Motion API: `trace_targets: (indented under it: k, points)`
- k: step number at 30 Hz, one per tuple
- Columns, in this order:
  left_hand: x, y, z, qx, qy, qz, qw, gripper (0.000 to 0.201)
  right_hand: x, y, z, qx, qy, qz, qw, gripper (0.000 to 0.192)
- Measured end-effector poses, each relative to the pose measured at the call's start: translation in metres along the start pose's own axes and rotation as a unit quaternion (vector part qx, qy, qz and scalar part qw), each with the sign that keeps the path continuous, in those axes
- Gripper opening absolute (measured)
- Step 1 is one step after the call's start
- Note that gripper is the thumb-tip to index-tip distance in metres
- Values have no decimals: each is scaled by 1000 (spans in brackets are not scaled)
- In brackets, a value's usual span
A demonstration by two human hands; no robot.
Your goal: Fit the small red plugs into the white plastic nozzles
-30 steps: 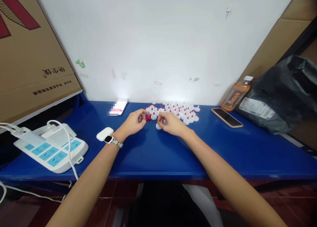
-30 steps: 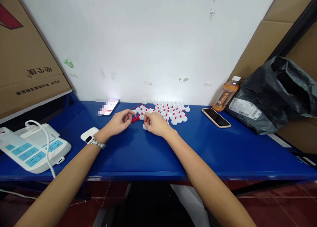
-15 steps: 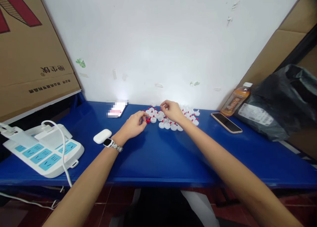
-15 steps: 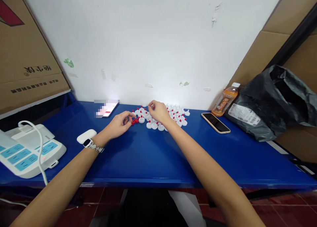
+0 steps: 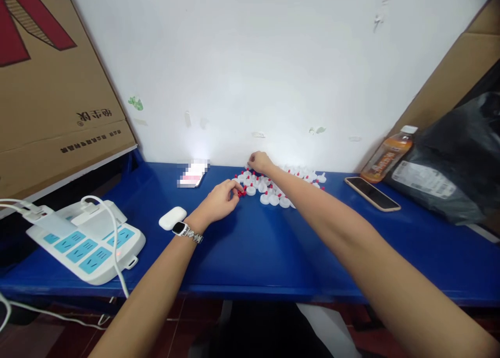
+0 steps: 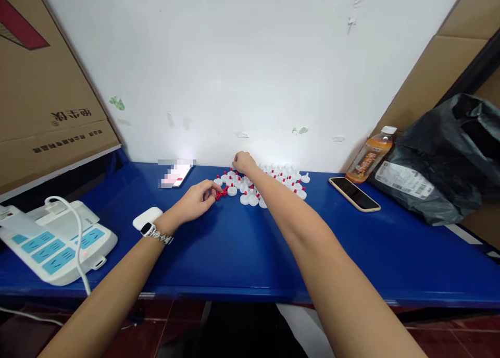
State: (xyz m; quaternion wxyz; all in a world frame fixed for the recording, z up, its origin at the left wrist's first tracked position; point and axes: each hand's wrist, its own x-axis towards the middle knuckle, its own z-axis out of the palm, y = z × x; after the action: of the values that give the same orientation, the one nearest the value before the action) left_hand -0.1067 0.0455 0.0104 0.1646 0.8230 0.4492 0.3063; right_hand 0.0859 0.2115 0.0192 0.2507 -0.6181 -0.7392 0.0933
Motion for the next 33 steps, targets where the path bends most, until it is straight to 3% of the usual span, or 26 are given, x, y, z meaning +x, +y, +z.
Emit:
trace_targets:
  k: [5, 10, 12, 15, 17, 20, 25, 33]
  points:
    - [-1, -3, -2, 17, 47, 1, 999, 27, -24, -16, -25, 33, 39, -32, 998, 15]
    - [-3, 5, -6, 7, 137, 13, 991, 49, -96, -44, -48, 235, 75, -117, 962, 11]
    - [-4, 9, -6, -18, 114, 22, 993, 48, -124, -51, -47, 265, 66, -135, 952, 12]
    - [-3, 12, -4, -62, 24, 34, 997, 37, -150, -53, -39, 292, 59, -125, 946, 17]
    - [-2, 10, -4, -71, 4, 32, 997, 33, -157, -48, -34, 265, 78, -117, 954, 21]
    - [-2, 3, -9, -58, 38, 4, 998, 33, -164, -39, -31, 134, 114, -149, 973, 21]
    - [-4, -7, -15, -34, 48, -50, 997, 31, -171, -35, -24, -95, 87, -207, 970, 22]
    - [-5, -2, -10, -28, 12, -46, 998, 26, -165, -35, -16, -143, 70, -205, 966, 16]
